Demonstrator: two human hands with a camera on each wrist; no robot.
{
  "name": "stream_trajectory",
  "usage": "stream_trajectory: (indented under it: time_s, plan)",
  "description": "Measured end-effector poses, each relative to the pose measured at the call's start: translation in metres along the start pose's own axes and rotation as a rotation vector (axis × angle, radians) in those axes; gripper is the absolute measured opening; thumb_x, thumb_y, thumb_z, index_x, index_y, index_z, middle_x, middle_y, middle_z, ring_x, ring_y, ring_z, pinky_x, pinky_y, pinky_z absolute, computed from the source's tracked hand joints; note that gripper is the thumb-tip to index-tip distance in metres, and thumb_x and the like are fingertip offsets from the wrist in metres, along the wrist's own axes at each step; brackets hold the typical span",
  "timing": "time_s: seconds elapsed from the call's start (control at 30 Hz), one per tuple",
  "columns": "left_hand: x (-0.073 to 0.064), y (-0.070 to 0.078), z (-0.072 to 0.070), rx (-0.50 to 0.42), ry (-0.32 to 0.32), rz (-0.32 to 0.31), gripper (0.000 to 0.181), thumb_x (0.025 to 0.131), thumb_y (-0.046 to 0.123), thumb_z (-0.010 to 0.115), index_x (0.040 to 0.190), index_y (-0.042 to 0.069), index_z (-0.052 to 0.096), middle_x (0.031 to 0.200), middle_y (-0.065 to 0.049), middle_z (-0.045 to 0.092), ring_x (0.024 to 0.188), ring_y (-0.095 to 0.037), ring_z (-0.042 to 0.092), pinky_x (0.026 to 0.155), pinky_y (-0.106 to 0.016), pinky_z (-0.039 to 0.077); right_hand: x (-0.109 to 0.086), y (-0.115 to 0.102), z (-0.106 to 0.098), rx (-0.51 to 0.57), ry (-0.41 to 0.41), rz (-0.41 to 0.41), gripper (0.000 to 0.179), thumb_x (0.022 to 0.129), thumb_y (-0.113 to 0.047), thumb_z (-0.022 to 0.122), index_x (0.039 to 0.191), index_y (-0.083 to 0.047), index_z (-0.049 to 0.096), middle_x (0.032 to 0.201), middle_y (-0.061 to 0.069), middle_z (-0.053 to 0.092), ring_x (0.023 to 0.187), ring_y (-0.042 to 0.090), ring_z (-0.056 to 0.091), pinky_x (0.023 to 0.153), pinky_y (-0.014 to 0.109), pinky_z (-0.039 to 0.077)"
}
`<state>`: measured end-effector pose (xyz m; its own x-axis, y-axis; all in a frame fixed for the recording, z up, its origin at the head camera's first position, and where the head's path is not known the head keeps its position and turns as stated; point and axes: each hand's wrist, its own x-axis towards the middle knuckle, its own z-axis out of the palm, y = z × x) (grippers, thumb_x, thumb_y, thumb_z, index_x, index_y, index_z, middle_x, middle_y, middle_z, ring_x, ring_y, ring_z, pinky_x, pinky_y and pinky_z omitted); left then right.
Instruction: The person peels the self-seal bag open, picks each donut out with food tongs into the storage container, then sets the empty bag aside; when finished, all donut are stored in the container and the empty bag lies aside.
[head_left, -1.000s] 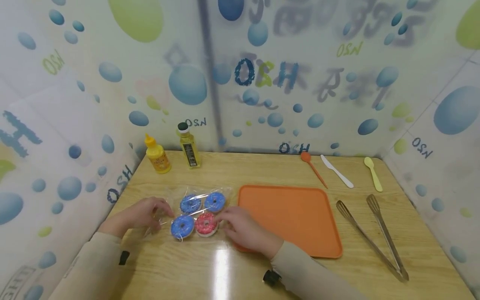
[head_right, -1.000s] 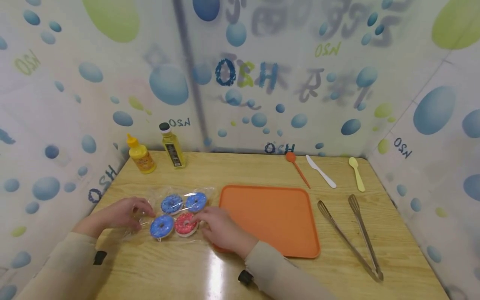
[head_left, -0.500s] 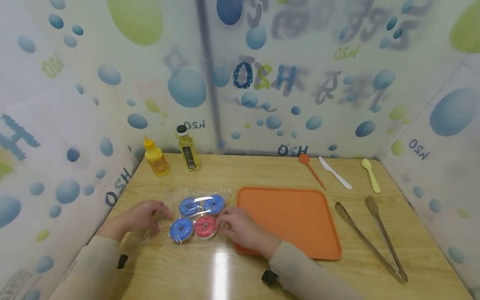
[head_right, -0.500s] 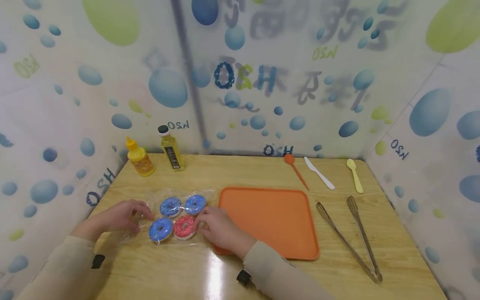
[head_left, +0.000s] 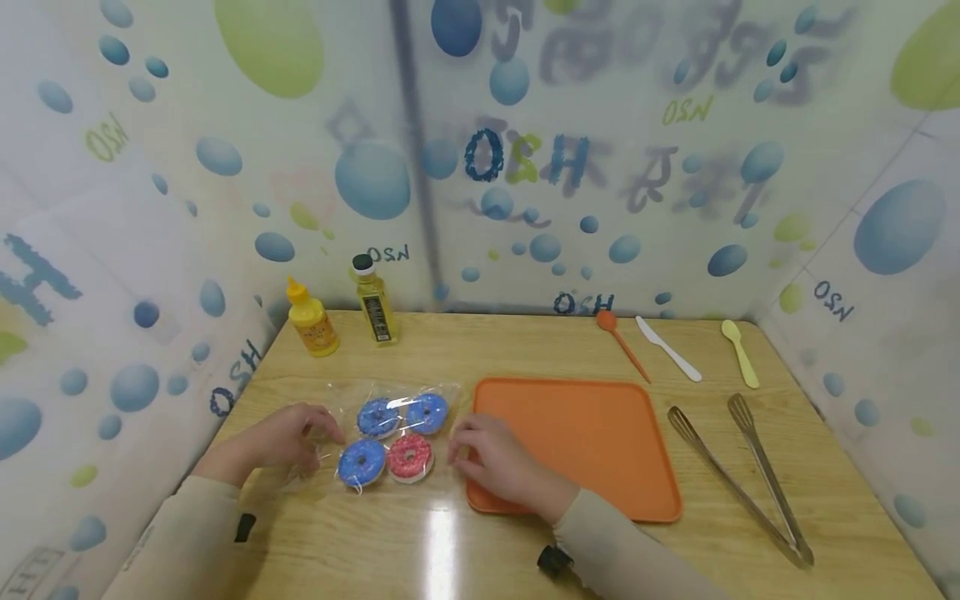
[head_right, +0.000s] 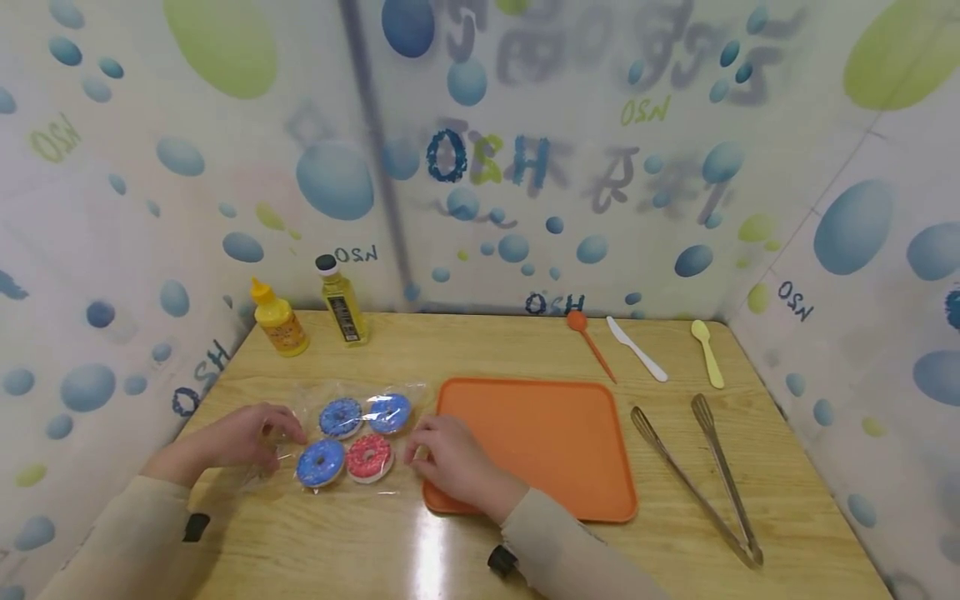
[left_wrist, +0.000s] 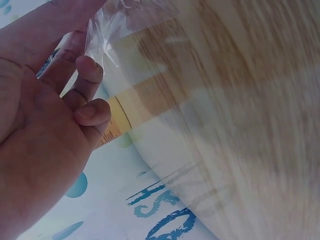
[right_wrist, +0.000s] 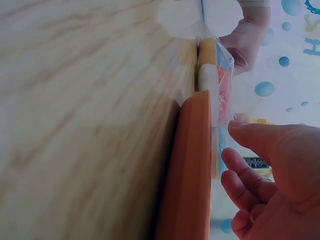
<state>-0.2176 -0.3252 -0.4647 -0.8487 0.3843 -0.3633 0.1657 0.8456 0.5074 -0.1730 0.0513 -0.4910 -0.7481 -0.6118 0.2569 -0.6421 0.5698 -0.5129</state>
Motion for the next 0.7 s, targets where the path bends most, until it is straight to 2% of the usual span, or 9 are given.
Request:
stream_trajectory:
  time_s: [0.43, 0.7]
  plan:
    - [0.001, -0.001, -0.001, 0.016, -0.001, 0.02, 0.042, 0.078, -0.002, 0.084, 0.101, 0.033, 0.077, 0.121, 0.002, 0.068, 0.124, -0.034, 0.059, 0.106, -0.065, 0.044, -0.014, 0.008, -0.009, -0.003, 0.007, 0.034, 0.007, 0.091, -0.02, 0.08, 0.089, -0.023, 0.074, 0.104, -0.006, 0.067, 0.102, 0.015, 0.059, 0.094, 0.04, 0.042]
    - [-0.001, 0.003, -0.002, 0.017, -0.006, -0.012, 0.041, 0.077, 0.0, 0.086, 0.102, 0.032, 0.076, 0.123, 0.0, 0.068, 0.124, -0.034, 0.058, 0.105, -0.065, 0.045, -0.01, 0.009, -0.019, 0.09, -0.007, 0.054, 0.008, 0.093, -0.014, 0.077, 0.1, -0.018, 0.077, 0.106, -0.002, 0.068, 0.098, 0.015, 0.059, 0.089, 0.036, 0.044]
